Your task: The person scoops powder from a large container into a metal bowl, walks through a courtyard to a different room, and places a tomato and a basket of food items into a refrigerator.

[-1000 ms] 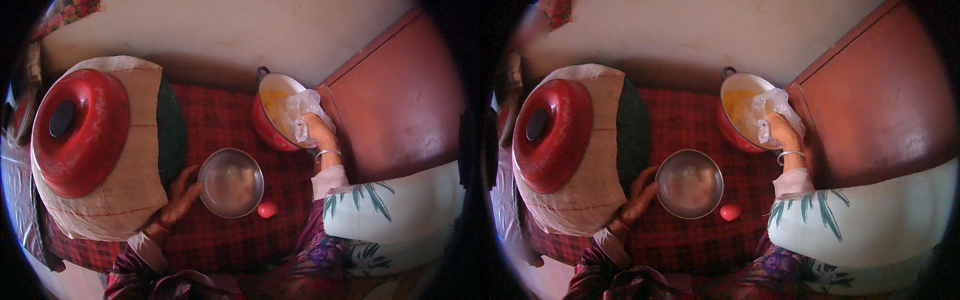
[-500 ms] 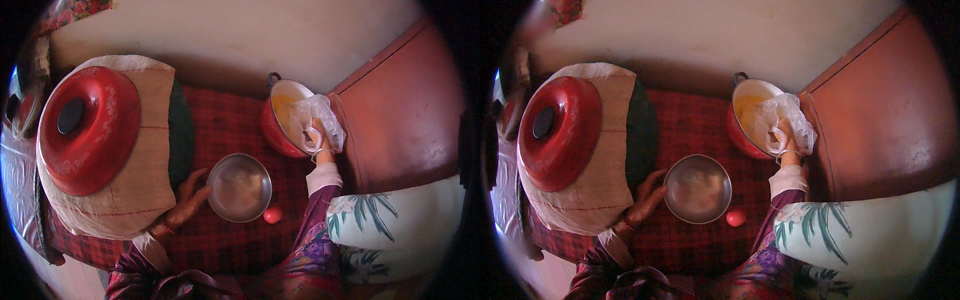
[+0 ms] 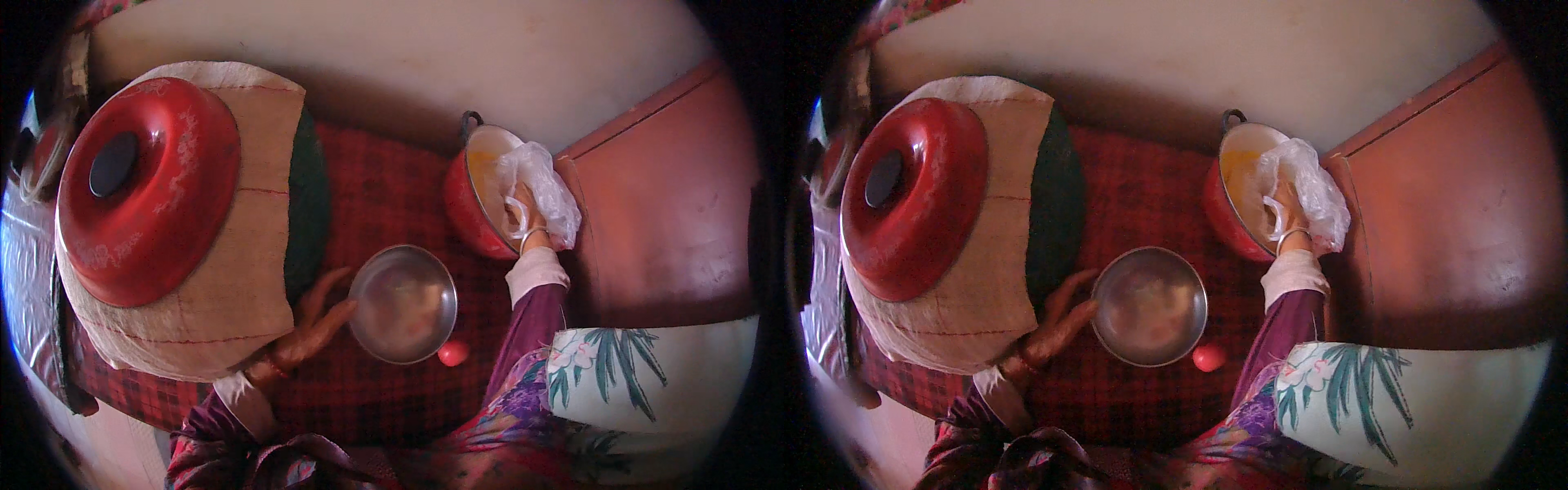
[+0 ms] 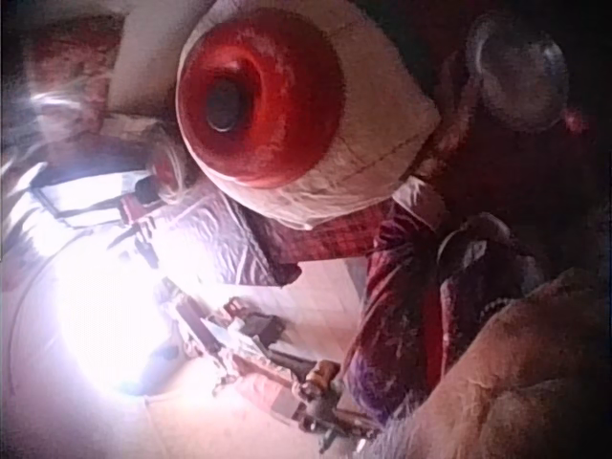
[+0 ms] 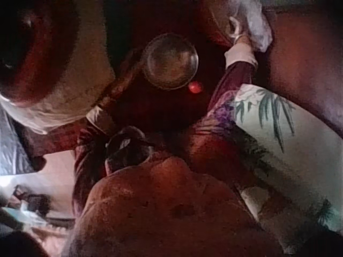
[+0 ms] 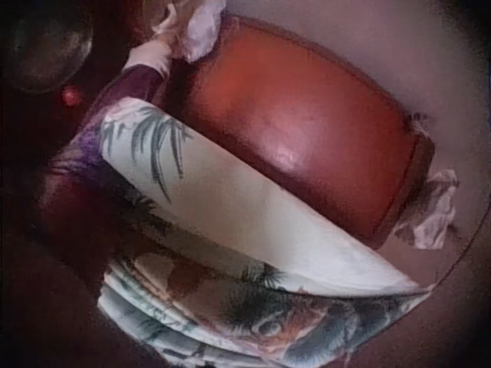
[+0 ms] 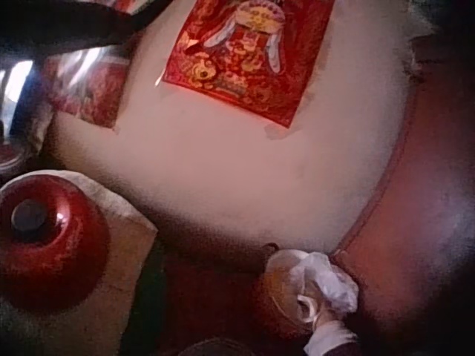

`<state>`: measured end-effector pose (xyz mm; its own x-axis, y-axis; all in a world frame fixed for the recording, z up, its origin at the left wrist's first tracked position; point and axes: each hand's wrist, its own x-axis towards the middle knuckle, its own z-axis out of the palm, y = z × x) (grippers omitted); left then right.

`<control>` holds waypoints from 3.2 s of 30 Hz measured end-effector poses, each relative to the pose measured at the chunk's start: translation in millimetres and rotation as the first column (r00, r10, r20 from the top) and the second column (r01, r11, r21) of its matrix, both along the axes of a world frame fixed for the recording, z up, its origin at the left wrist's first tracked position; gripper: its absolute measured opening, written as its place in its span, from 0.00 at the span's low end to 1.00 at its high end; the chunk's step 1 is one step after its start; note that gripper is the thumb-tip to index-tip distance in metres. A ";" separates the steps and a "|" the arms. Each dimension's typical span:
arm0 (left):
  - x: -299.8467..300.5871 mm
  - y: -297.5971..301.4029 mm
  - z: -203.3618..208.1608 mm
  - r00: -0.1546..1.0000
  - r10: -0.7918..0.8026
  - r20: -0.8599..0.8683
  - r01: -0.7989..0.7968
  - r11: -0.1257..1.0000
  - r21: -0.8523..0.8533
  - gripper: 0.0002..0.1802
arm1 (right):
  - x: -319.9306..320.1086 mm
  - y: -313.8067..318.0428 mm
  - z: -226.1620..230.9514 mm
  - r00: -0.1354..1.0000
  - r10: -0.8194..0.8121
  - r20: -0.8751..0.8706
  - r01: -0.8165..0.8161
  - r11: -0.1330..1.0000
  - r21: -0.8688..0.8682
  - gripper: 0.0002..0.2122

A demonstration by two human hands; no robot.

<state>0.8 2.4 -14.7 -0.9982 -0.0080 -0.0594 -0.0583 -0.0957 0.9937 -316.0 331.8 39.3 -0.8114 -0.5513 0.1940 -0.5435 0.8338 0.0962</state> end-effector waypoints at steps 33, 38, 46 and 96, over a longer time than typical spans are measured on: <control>-4.1 0.7 3.2 1.000 0.012 -0.017 -0.011 0.999 0.053 0.34 | 7.1 -10.6 10.1 0.938 -0.208 0.278 0.318 0.836 -0.447 0.08; -4.3 1.1 1.2 0.999 0.027 -0.032 -0.024 0.997 0.078 0.34 | 2.9 -12.3 7.6 0.924 -0.183 0.335 0.353 0.741 -0.571 0.08; -3.5 0.9 13.2 0.999 0.006 0.050 -0.011 0.995 0.098 0.33 | 1.8 -5.6 7.0 0.859 0.081 0.506 0.475 0.242 -0.846 0.08; -5.2 -3.5 -8.3 0.995 0.092 -0.026 -0.094 0.988 -0.123 0.34 | 192.3 -116.7 120.5 0.978 -0.089 0.190 0.203 0.635 -0.746 0.07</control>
<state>-4.4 -1.1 -23.0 -0.9937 -0.1071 -0.0315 -0.0343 0.0247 0.9991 -123.7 215.1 159.7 -0.9155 -0.1288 0.3810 -0.3678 0.6518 -0.6633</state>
